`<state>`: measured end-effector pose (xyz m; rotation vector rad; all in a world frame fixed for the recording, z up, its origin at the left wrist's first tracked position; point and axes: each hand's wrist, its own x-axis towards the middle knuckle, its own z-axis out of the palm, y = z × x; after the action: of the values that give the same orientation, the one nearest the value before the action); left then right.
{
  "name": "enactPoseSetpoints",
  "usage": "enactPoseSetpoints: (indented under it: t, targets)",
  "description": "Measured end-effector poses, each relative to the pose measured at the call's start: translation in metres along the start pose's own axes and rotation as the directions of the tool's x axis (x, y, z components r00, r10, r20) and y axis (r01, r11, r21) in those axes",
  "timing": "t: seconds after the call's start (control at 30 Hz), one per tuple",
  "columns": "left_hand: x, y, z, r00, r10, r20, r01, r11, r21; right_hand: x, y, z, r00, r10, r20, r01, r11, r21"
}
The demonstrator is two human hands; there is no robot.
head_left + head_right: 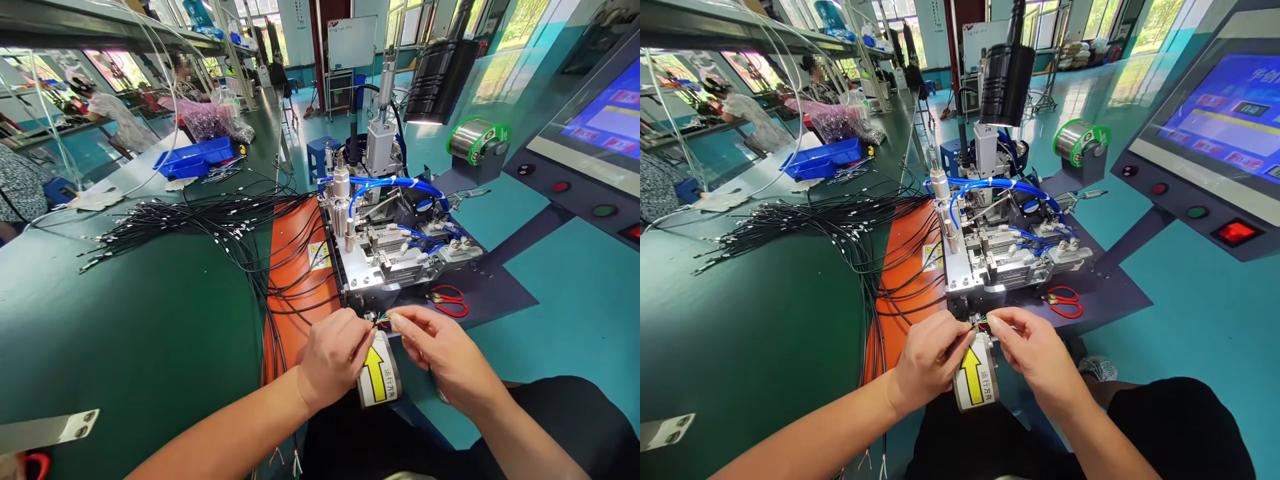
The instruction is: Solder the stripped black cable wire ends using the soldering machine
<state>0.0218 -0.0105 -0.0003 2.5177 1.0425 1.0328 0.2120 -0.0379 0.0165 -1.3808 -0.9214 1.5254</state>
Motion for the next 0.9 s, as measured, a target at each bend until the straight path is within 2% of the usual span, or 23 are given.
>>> enactPoseSetpoints:
  t: [0.53, 0.73, 0.9]
  targets:
    - [0.001, 0.001, -0.001, 1.0, -0.002, 0.003, 0.002, 1.0, 0.019, 0.01, -0.002, 0.003, 0.998, -0.046, 0.048, 0.053, 0.986, -0.161]
    - [0.0, -0.001, -0.003, 0.999, -0.029, 0.029, 0.028, 0.998, 0.051, 0.016, 0.008, 0.005, 0.996, -0.083, 0.041, 0.088, 0.986, -0.142]
    - [-0.001, -0.005, -0.009, 0.994, -0.067, 0.089, 0.066, 0.998, 0.01, 0.024, 0.019, 0.005, 0.994, -0.109, 0.013, 0.11, 0.985, -0.134]
